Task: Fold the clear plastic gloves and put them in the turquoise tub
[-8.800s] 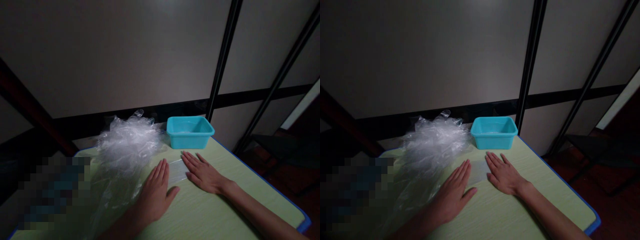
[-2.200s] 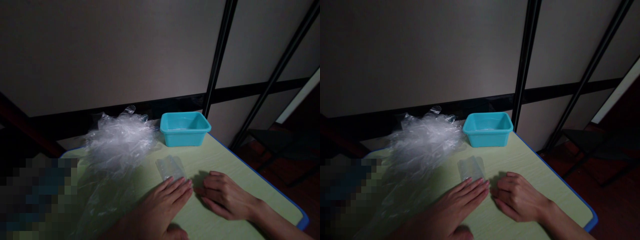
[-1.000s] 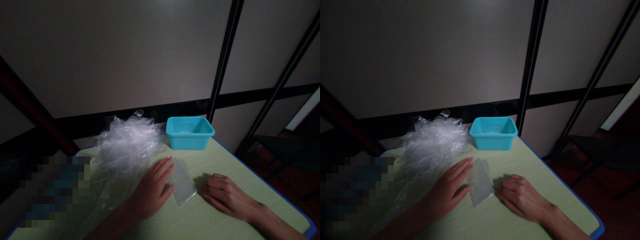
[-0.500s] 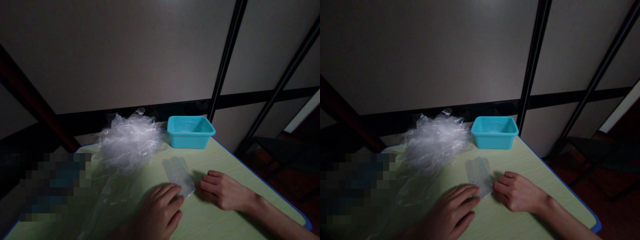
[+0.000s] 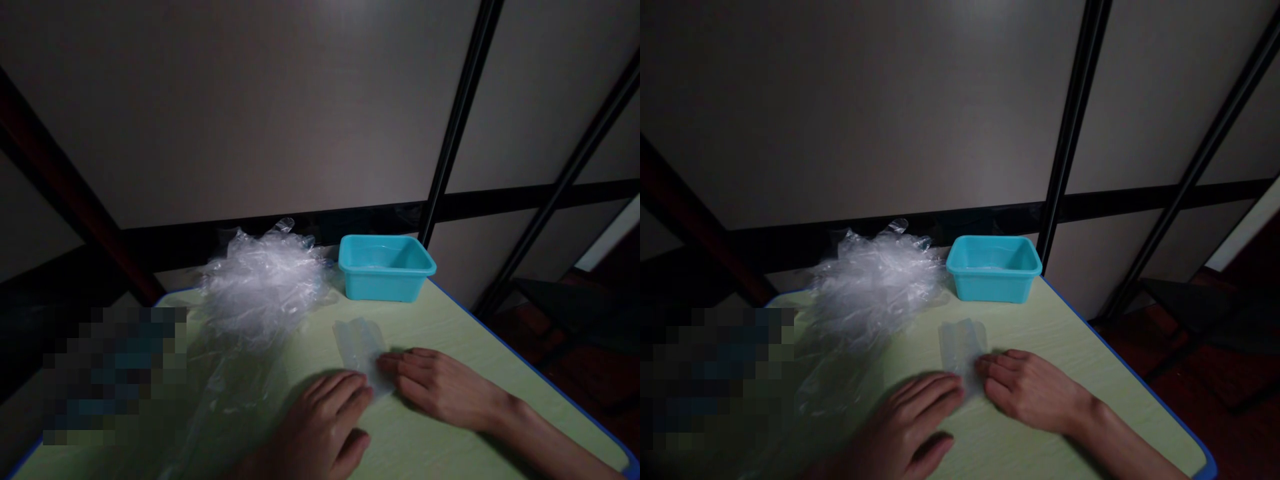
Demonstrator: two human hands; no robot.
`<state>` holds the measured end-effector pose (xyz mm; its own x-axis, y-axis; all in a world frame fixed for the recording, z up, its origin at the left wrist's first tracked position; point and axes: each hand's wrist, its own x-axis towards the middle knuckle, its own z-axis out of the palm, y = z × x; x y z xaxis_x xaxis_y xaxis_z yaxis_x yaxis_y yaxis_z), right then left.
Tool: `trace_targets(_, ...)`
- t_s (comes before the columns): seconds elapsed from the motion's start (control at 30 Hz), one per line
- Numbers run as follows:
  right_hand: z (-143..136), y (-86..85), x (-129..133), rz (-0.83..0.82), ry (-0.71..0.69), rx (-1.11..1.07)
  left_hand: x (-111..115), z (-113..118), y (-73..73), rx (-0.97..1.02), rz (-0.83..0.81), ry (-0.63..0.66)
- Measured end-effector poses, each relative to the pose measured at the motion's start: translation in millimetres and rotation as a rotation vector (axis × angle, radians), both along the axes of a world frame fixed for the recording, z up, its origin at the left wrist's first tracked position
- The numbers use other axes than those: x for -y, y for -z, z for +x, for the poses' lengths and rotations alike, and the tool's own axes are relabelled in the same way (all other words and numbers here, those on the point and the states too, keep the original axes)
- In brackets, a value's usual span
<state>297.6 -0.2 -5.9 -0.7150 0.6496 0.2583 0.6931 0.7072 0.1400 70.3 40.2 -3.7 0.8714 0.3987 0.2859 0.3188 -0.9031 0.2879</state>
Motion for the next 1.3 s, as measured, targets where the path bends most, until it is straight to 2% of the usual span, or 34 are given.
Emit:
trace_targets(0.17,-3.9,0.6,-0.9,-0.149,0.057,-0.162,-7.6,-1.3,6.1,0.139,0.072,-0.064)
trace_targets(0.37,-4.2,-0.7,2.1,-0.224,0.061,-0.184,-15.7,1.2,6.9,0.186,0.132,-0.051)
trace_targets(0.57,-4.9,-1.1,-1.1,-0.252,0.027,-0.203,-16.6,3.2,6.9,0.256,0.085,-0.042)
trace_targets(0.67,-6.4,-4.0,-3.2,-0.316,0.105,-0.237,-16.6,3.6,5.7,0.253,-0.028,-0.069)
trace_targets(0.77,-8.3,-9.4,-7.3,-0.395,0.221,-0.373,-19.4,4.6,3.8,0.230,-0.185,-0.108)
trace_targets(0.9,-12.0,-12.9,-22.1,-0.517,0.296,-0.631,-31.8,9.2,7.0,0.315,-0.516,-0.262)
trace_targets(1.03,-16.1,-6.5,-43.3,-0.679,0.342,-0.910,-48.9,16.3,15.6,0.472,-0.805,-0.366)
trace_targets(1.17,-18.0,4.6,-57.7,-0.750,0.420,-1.032,-56.8,21.8,19.7,0.522,-0.907,-0.400)
trace_targets(1.3,-19.7,11.0,-61.8,-0.708,0.450,-1.057,-57.0,23.5,20.6,0.541,-0.882,-0.385)
